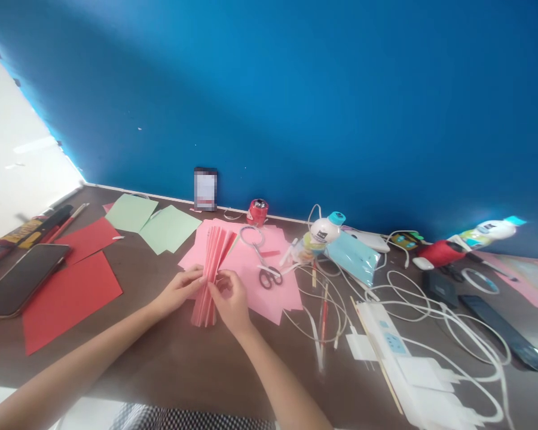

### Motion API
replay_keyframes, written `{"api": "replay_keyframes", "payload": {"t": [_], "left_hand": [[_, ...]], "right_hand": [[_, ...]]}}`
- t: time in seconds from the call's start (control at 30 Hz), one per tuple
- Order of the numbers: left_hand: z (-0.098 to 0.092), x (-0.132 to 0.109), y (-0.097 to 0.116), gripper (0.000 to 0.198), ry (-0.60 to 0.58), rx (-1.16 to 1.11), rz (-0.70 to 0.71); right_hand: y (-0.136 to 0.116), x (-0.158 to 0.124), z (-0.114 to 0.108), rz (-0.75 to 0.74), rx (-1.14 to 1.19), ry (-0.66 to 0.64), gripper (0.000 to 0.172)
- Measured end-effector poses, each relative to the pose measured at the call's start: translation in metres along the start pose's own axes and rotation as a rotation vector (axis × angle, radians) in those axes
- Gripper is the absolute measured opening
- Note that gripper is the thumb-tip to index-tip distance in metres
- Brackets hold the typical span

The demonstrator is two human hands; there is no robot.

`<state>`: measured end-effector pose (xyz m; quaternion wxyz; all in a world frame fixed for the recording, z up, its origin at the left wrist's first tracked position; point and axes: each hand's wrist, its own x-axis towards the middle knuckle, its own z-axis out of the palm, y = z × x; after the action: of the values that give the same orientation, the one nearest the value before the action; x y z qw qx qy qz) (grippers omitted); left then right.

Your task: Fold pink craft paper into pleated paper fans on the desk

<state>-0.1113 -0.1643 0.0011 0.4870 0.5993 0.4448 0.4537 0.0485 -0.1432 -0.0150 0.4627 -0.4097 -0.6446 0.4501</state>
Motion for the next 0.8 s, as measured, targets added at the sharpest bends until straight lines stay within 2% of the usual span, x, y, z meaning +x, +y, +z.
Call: {"api": "replay_keyframes", "payload": {"t": [0.2, 0.3, 0.4, 0.47, 0.57, 0.8], "left_hand": [[0.000, 0.001, -0.002, 0.029, 0.072, 0.174, 0.054], [0.001, 0.000, -0.006, 0.019, 0.105, 0.111, 0.024], [0.002, -0.002, -0.011, 0.029, 0.182, -0.013, -0.029], [0.003, -0.002, -0.014, 0.026, 0.213, -0.032, -0.019], [0.004, -0.003, -0.013, 0.015, 0.216, 0.059, 0.021], [0.005, -0.004, -0.008, 0.020, 0.219, 0.107, 0.002]], "right_hand": [[-0.006, 0.001, 0.000, 0.082, 0.154, -0.004, 0.021], [-0.006, 0.004, -0.002, 0.168, 0.251, -0.012, 0.025], [-0.003, 0.006, -0.003, 0.268, 0.335, -0.040, 0.028], [-0.002, 0.007, -0.004, 0.325, 0.408, -0.058, 0.030], [-0.001, 0.007, -0.003, 0.390, 0.505, -0.097, 0.030], [0.001, 0.006, -0.002, 0.422, 0.549, -0.076, 0.031]]}}
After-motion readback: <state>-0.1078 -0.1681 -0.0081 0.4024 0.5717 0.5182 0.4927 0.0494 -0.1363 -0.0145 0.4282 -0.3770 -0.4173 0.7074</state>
